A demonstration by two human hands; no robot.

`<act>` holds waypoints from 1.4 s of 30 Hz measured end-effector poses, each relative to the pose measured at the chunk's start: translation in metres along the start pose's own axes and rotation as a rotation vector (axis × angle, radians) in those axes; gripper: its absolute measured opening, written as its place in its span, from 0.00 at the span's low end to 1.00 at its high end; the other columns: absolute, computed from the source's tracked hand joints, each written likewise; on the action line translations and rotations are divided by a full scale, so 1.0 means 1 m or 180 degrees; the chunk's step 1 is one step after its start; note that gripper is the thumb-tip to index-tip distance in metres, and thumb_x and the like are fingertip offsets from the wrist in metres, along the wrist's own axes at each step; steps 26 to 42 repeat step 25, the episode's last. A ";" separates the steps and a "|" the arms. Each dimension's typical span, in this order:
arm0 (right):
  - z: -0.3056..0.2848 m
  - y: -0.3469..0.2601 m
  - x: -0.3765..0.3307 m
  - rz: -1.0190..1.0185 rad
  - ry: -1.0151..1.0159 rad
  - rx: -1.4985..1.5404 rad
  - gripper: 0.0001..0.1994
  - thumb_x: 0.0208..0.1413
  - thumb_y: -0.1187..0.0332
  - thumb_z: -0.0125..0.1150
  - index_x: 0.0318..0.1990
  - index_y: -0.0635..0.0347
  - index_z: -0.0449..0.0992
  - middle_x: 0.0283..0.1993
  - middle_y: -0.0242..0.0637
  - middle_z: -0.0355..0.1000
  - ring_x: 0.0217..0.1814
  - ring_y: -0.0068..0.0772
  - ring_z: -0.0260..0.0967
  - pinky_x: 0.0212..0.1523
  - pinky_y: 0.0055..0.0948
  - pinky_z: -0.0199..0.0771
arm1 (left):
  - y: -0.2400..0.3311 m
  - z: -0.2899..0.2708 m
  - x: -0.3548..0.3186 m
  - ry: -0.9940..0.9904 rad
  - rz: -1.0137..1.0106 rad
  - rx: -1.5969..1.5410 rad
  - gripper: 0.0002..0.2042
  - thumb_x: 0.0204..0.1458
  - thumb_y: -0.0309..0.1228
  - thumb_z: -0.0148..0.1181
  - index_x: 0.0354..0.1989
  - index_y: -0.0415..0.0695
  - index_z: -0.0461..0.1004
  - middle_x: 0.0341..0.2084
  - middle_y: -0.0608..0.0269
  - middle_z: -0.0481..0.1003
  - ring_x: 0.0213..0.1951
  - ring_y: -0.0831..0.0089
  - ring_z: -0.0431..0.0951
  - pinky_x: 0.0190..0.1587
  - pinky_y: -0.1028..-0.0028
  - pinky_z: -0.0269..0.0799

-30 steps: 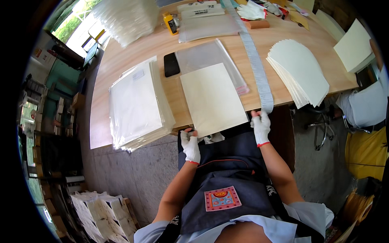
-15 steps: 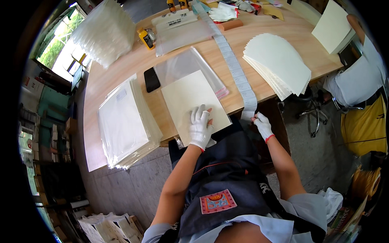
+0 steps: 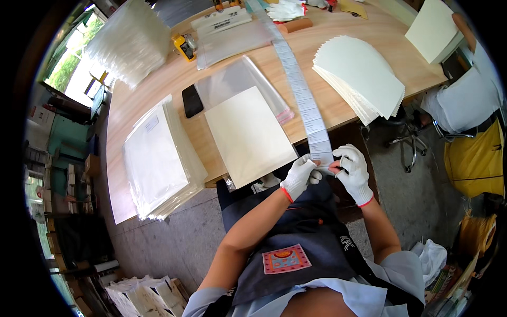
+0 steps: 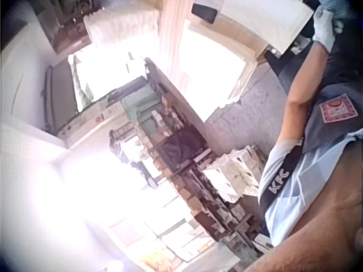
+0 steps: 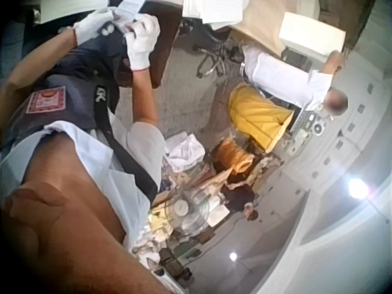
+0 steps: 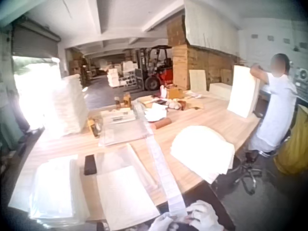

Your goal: The person places sheets of white paper into clear plastic sleeves one by one. They pick up a sheet from a stack on the right, insert it into a sleeve, and place the packaged item onto a stack on the left. The process is repeated continuously throughout the clip.

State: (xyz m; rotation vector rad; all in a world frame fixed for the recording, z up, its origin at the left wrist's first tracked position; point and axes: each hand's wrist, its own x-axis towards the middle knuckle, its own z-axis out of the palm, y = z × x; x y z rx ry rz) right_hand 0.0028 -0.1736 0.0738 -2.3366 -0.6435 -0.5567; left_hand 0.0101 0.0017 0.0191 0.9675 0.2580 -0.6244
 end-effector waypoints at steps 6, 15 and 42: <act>-0.008 -0.015 0.018 -0.0407 0.0082 0.0294 0.10 0.27 0.76 0.66 0.22 0.60 0.72 0.36 0.35 0.70 0.43 0.39 0.67 0.48 0.38 0.66 | -0.020 -0.030 0.007 0.0350 -0.0072 -0.0273 0.06 0.53 0.27 0.45 0.36 0.39 0.65 0.16 0.65 0.68 0.14 0.79 0.69 0.15 0.81 0.66; 0.040 -0.012 0.036 0.1327 -0.1211 0.2446 0.04 0.45 0.78 0.57 0.30 0.62 0.71 0.34 0.33 0.69 0.33 0.21 0.65 0.33 0.20 0.66 | -0.035 -0.149 -0.089 0.1911 0.1010 -0.1338 0.07 0.52 0.32 0.55 0.35 0.44 0.69 0.22 0.67 0.68 0.16 0.80 0.64 0.17 0.80 0.58; 0.171 -0.015 0.150 0.1060 -0.2119 0.1203 0.11 0.47 0.61 0.57 0.34 0.57 0.75 0.34 0.34 0.75 0.40 0.29 0.69 0.58 0.29 0.48 | -0.044 -0.142 -0.202 0.1589 0.0071 -0.0073 0.11 0.50 0.32 0.58 0.40 0.41 0.69 0.25 0.67 0.72 0.21 0.78 0.75 0.23 0.81 0.73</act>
